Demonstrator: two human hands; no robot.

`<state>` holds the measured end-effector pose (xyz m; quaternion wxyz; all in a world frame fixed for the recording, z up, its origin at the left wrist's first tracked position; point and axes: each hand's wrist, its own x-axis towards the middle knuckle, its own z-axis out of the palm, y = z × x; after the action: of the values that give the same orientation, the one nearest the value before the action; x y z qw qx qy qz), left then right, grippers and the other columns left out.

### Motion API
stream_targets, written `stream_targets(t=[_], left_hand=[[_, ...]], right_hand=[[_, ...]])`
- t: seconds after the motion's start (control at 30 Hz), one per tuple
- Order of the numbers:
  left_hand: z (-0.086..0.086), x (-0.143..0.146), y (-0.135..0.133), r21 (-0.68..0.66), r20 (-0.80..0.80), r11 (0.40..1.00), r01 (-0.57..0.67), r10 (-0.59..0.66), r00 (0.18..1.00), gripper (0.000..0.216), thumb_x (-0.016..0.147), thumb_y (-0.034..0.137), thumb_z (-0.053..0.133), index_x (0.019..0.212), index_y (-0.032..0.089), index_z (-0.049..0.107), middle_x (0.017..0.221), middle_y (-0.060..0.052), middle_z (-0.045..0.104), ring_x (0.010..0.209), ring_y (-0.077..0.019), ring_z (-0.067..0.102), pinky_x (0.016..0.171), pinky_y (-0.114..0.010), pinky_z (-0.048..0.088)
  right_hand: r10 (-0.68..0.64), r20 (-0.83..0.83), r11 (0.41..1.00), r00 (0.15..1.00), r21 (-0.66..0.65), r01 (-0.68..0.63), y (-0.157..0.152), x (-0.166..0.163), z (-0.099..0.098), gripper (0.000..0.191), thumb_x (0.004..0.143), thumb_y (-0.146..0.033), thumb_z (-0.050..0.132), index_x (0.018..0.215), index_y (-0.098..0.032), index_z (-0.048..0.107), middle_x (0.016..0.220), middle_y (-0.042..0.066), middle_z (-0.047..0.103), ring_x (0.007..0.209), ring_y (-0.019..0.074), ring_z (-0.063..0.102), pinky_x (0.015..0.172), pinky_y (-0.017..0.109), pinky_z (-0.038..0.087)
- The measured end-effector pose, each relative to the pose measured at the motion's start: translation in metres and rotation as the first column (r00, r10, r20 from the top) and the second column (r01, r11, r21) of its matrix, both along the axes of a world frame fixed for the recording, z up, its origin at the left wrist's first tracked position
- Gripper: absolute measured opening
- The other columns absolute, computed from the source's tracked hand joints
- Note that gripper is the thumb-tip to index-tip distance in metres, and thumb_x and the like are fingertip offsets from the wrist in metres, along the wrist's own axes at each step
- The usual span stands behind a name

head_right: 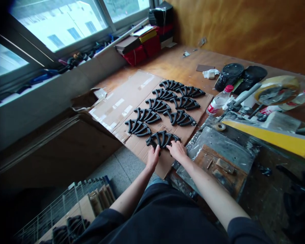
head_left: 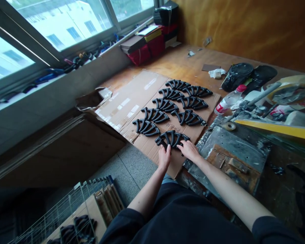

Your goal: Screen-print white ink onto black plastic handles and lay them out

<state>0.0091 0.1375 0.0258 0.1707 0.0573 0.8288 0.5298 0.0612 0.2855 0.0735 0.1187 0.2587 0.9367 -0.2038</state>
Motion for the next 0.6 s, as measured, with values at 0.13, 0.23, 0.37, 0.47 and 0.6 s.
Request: stream_targets(t=[0.13,0.23,0.37,0.47,0.6], left_hand=[[0.002,-0.007,0.008,0.021,-0.006,0.998,0.064,-0.064,0.998,0.044,0.09,0.053,0.045,0.101,0.015,0.064,0.093,-0.012,0.07,0.096,-0.0261,0.064,0.085,-0.037,0.047],[0.004,-0.009,0.018,0.03,-0.001,0.995,0.093,-0.093,0.996,0.047,0.091,0.055,0.043,0.103,0.014,0.063,0.093,-0.012,0.07,0.094,-0.0255,0.064,0.084,-0.036,0.047],[0.005,-0.013,0.028,0.025,0.018,0.991,0.135,-0.135,0.991,0.053,0.091,0.059,0.039,0.104,0.014,0.062,0.092,-0.012,0.069,0.09,-0.0244,0.064,0.082,-0.035,0.046],[0.008,-0.022,0.031,0.03,0.021,0.986,0.163,-0.163,0.986,0.055,0.09,0.061,0.039,0.102,0.014,0.063,0.093,-0.013,0.07,0.089,-0.0242,0.064,0.082,-0.035,0.046],[0.015,-0.041,0.036,0.05,0.033,0.982,0.18,-0.182,0.983,0.054,0.089,0.061,0.041,0.1,0.014,0.065,0.093,-0.012,0.071,0.089,-0.0239,0.064,0.083,-0.034,0.046]], right_hand=[[-0.048,-0.023,0.999,0.999,0.004,0.048,0.011,0.0,-0.003,0.049,0.094,-0.047,0.048,0.127,-0.014,0.06,0.116,0.02,0.063,0.11,0.0269,0.06,0.092,0.033,0.042],[-0.068,-0.018,0.998,0.998,0.007,0.068,0.022,-0.005,-0.001,0.049,0.094,-0.045,0.048,0.126,-0.01,0.061,0.114,0.021,0.064,0.111,0.0262,0.059,0.095,0.032,0.041],[-0.127,-0.028,0.992,0.992,0.017,0.127,0.03,-0.014,0.001,0.05,0.093,-0.044,0.05,0.127,-0.008,0.06,0.116,0.022,0.064,0.112,0.0262,0.059,0.095,0.032,0.041],[-0.18,-0.04,0.984,0.983,-0.001,0.18,0.031,-0.017,0.002,0.051,0.093,-0.044,0.051,0.127,-0.007,0.059,0.117,0.022,0.063,0.113,0.0265,0.059,0.097,0.032,0.041],[-0.273,-0.046,0.961,0.961,-0.058,0.27,0.027,-0.023,0.002,0.053,0.092,-0.044,0.052,0.129,-0.007,0.058,0.12,0.022,0.062,0.117,0.0265,0.057,0.1,0.032,0.04]])
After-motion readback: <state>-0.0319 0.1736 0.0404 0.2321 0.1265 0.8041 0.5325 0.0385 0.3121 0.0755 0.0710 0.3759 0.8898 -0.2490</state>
